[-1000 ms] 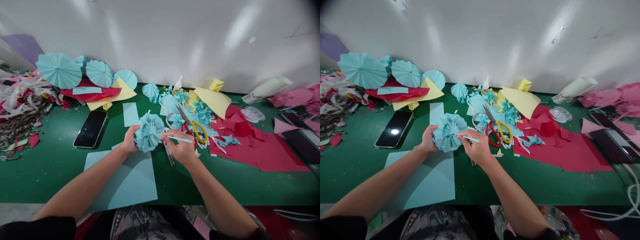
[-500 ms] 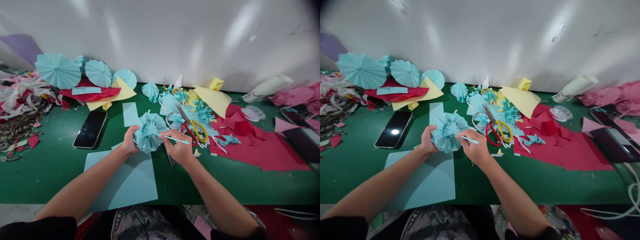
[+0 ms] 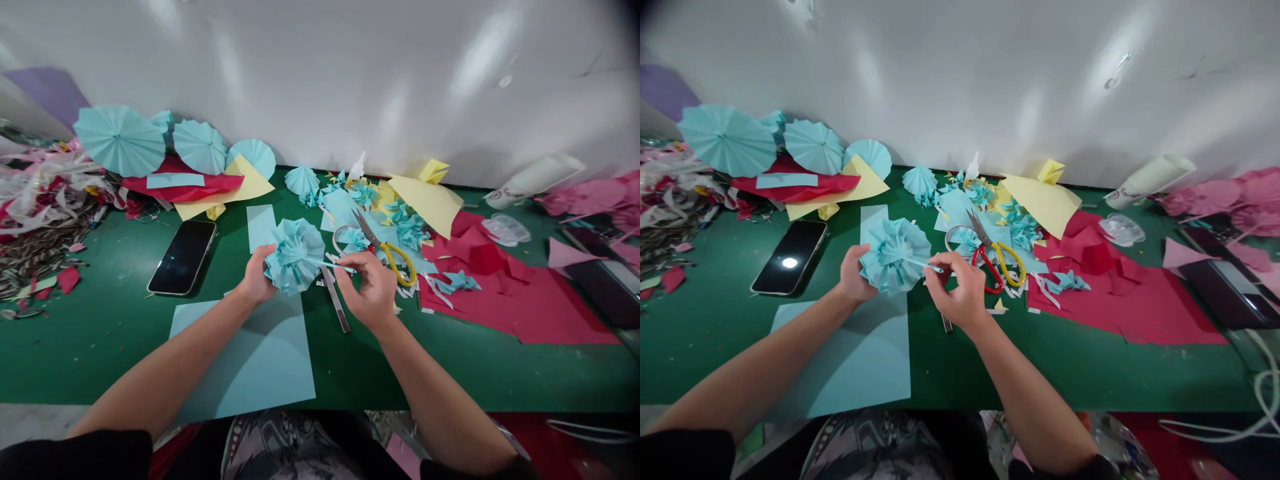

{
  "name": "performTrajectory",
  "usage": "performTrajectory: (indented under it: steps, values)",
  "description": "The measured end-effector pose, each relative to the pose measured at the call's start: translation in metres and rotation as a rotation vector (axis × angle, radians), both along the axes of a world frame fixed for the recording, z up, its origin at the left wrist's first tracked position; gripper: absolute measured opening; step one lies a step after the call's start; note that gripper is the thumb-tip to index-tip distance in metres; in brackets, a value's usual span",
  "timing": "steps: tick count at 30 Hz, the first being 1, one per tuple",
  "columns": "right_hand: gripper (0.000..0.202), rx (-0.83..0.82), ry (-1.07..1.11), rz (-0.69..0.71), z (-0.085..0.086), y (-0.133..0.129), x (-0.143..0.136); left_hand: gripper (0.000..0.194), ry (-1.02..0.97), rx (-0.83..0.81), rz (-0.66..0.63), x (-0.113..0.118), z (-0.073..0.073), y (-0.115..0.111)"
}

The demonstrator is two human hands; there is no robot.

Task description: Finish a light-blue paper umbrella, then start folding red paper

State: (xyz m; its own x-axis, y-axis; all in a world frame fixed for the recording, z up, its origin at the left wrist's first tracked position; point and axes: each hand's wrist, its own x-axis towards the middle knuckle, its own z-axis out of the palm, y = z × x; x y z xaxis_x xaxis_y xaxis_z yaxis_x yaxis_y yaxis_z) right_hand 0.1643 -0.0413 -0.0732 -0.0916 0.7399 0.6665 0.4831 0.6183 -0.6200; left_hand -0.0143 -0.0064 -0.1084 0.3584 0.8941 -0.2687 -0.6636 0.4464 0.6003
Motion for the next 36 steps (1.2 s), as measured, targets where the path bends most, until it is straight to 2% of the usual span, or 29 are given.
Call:
performTrajectory:
  steps: [3, 5, 9, 11, 13, 15, 17, 21, 24, 29, 31, 34, 36]
  values:
    - [0.008, 0.022, -0.085, 0.001, 0.001, 0.003, 0.001, 0.023, 0.138, 0.171, 0.138, 0.001, 0.000, 0.000]
    - [0.007, -0.025, -0.154, 0.007, 0.001, 0.006, 0.002, 0.033, 0.202, 0.311, 0.170, -0.001, -0.001, 0.001]
    - [0.013, -0.131, -0.276, -0.029, -0.003, 0.015, 0.007, 0.057, 0.515, 0.897, 0.246, -0.007, 0.000, 0.005]
    - [0.015, -0.203, -0.267, -0.060, -0.005, 0.019, 0.010, 0.065, 0.605, 1.071, 0.276, -0.008, 0.001, 0.006]
    - [0.016, -0.295, -0.220, -0.090, -0.008, 0.023, 0.013, 0.061, 0.636, 1.080, 0.329, -0.009, 0.002, 0.006]
    - [0.016, -0.354, -0.164, -0.117, -0.010, 0.027, 0.016, 0.050, 0.692, 1.000, 0.388, -0.010, 0.003, 0.005]
    - [0.014, -0.372, -0.123, -0.136, -0.012, 0.029, 0.019, 0.035, 0.829, 0.932, 0.415, -0.013, 0.006, 0.006]
    - [0.014, -0.369, -0.130, -0.183, -0.012, 0.033, 0.024, 0.025, 1.280, 0.970, 0.352, -0.018, 0.009, 0.008]
    - [0.014, -0.304, -0.164, -0.207, -0.012, 0.033, 0.025, 0.020, 1.438, 1.079, 0.305, -0.022, 0.007, 0.011]
    - [0.010, -0.200, -0.200, -0.264, -0.018, 0.037, 0.025, 0.024, 1.504, 1.145, 0.174, -0.028, 0.004, 0.016]
    - [0.010, -0.182, -0.210, -0.285, -0.021, 0.039, 0.025, 0.026, 1.512, 1.134, 0.086, -0.030, 0.005, 0.017]
    - [0.011, -0.151, -0.197, -0.285, -0.026, 0.042, 0.026, 0.016, 1.575, 1.157, -0.073, -0.030, 0.009, 0.015]
    - [0.011, -0.139, -0.168, -0.283, -0.028, 0.043, 0.026, 0.021, 1.649, 1.182, -0.157, -0.029, 0.014, 0.012]
